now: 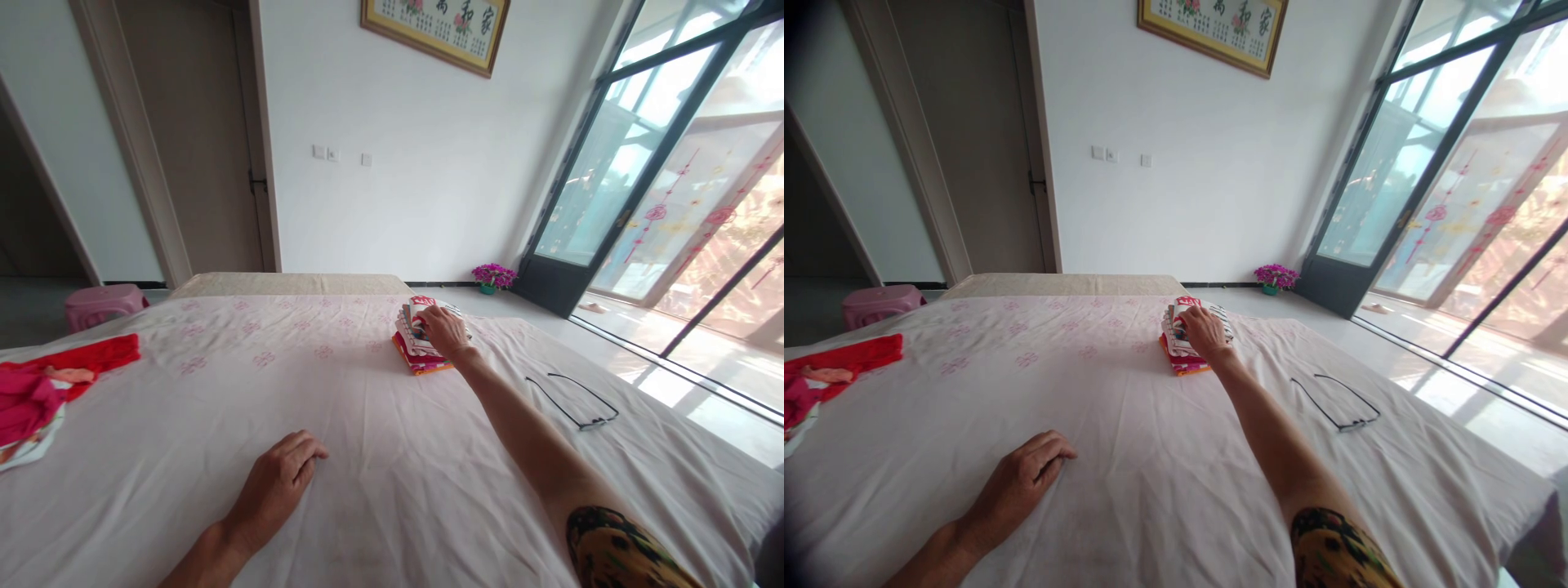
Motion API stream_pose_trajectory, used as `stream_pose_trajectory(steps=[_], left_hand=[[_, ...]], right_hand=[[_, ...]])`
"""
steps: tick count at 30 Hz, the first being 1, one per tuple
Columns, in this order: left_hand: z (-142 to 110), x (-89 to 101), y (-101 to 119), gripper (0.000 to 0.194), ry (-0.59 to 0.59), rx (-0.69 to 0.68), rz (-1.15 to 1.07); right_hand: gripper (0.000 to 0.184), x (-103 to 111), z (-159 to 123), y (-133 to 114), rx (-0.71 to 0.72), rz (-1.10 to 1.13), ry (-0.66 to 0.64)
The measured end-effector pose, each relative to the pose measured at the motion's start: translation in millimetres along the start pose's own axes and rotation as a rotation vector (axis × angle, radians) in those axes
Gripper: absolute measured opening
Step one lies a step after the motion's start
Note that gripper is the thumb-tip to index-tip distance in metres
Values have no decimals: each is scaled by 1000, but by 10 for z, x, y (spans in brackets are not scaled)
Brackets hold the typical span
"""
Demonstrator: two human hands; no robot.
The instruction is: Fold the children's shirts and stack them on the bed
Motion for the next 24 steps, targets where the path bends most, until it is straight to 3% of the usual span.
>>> stream_pose_trajectory(steps=[9, 14, 16, 19, 22, 24], left_hand=[[-14, -28, -13, 27, -25, 13, -9], [-25, -45, -28, 27, -22, 13, -14], [-16, -44, -25, 28, -20, 10, -18], [0, -31, -10, 27, -21, 11, -24], [4, -18, 2, 26, -23, 16, -27], [2, -20, 1, 26, -25, 21, -31]], right_hand=[[26, -167, -43, 190, 108, 153, 59], [29, -207, -105, 232, 32, 346, 134], [29, -184, -115, 251, -42, 465, 149], [34, -115, -80, 328, -280, 595, 223], [43, -18, 79, 384, -449, 566, 273], [47, 26, 256, 378, -484, 488, 203]])
Point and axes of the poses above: each hand's wrist, its own z-axis towards the middle knuckle, its own x-axis out of the back of the hand, y = z × x, the point moved 2 cm from there along z, towards the middle knuckle, and after that the axes turned 8 degrees about z, right-handed, at the moved point
